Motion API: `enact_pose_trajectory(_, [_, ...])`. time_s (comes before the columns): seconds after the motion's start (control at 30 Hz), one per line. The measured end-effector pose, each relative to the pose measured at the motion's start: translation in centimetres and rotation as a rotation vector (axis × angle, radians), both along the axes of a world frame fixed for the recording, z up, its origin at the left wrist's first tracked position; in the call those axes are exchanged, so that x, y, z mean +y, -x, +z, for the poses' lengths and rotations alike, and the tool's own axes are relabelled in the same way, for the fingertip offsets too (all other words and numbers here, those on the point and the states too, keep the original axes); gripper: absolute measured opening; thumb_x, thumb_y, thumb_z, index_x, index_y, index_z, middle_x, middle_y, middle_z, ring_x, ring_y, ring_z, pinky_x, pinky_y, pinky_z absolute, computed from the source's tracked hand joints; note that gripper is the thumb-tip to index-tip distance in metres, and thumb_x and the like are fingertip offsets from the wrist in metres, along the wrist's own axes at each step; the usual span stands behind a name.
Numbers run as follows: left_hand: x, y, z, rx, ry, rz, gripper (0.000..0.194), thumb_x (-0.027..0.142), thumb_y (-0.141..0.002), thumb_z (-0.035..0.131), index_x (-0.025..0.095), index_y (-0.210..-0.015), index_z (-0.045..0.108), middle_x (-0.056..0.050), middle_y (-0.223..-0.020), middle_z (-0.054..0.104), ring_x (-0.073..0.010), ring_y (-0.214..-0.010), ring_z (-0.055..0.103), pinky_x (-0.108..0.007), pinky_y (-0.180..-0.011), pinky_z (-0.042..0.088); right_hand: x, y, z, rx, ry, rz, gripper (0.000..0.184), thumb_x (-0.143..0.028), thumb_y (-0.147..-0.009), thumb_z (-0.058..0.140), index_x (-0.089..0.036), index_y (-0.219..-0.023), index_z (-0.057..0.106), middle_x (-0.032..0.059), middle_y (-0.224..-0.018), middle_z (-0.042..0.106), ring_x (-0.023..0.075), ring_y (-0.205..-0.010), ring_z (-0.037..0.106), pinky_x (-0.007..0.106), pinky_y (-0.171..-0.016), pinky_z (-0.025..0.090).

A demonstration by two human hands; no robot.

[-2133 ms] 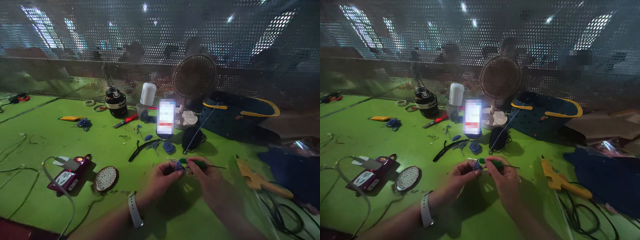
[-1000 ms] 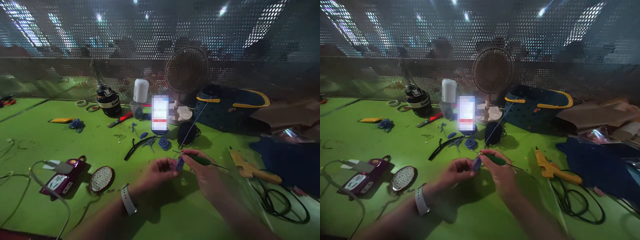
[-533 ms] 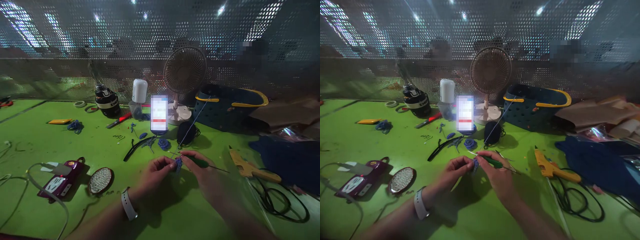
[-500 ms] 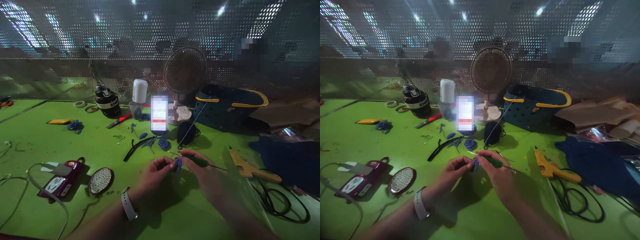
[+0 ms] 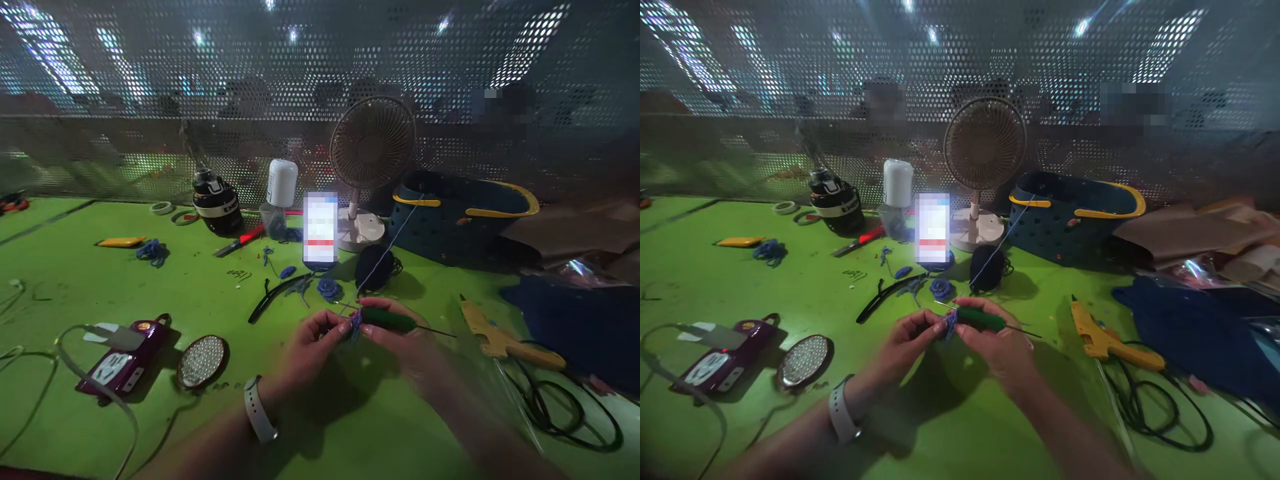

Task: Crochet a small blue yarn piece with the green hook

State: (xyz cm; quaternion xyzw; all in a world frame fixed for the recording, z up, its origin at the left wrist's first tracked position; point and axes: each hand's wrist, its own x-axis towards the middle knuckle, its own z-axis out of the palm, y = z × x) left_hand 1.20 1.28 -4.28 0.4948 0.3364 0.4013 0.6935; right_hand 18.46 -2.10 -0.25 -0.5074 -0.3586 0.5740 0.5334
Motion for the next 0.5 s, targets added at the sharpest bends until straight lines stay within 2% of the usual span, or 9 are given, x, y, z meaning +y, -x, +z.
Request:
enact_pose_trajectory(0.23, [-0.08, -0.25, -0.08, -0.042, 0.019, 0.040, 0.027, 0.041, -0.081, 0.073, 0.016, -0.080, 0.064, 0.001, -0.075, 0.060, -0.0114, -0.070, 0.050, -0.024, -0.066, 0.039, 0.14, 0.15, 0.19, -0.045, 0.025, -0.042, 0.032, -0.021, -0.056, 0.085, -0.025, -0.086, 0.076, -0.0008, -0.078, 0.078, 0.0154, -0.071, 0.069, 0.027, -0.068, 0.057])
enact_pose_trajectory(0.4, [-0.41, -0.09, 0.36, -0.046, -0.011, 0.003, 0.023, 0.039, -0.087, 0.067, 0.017, -0.084, 0.063, 0.000, -0.080, 0.060, -0.0128, -0.076, 0.053, -0.026, -0.071, 0.041, 0.08, -0.05, -0.12, -0.126, 0.017, -0.004, 0.028, -0.024, -0.064, 0.079, -0.026, -0.092, 0.075, 0.0003, -0.084, 0.078, 0.0159, -0.075, 0.068, 0.029, -0.069, 0.055])
enact_pose_trajectory(0.5, [-0.51, 0.04, 0.69, -0.035, -0.062, 0.069, 0.027, 0.044, -0.092, 0.057, 0.018, -0.084, 0.056, 0.001, -0.075, 0.059, -0.0140, -0.074, 0.054, -0.027, -0.071, 0.043, 0.03, -0.02, -0.26, -0.172, -0.008, 0.033, 0.025, -0.025, -0.067, 0.075, -0.025, -0.092, 0.075, 0.0008, -0.087, 0.077, 0.0170, -0.080, 0.068, 0.030, -0.072, 0.054])
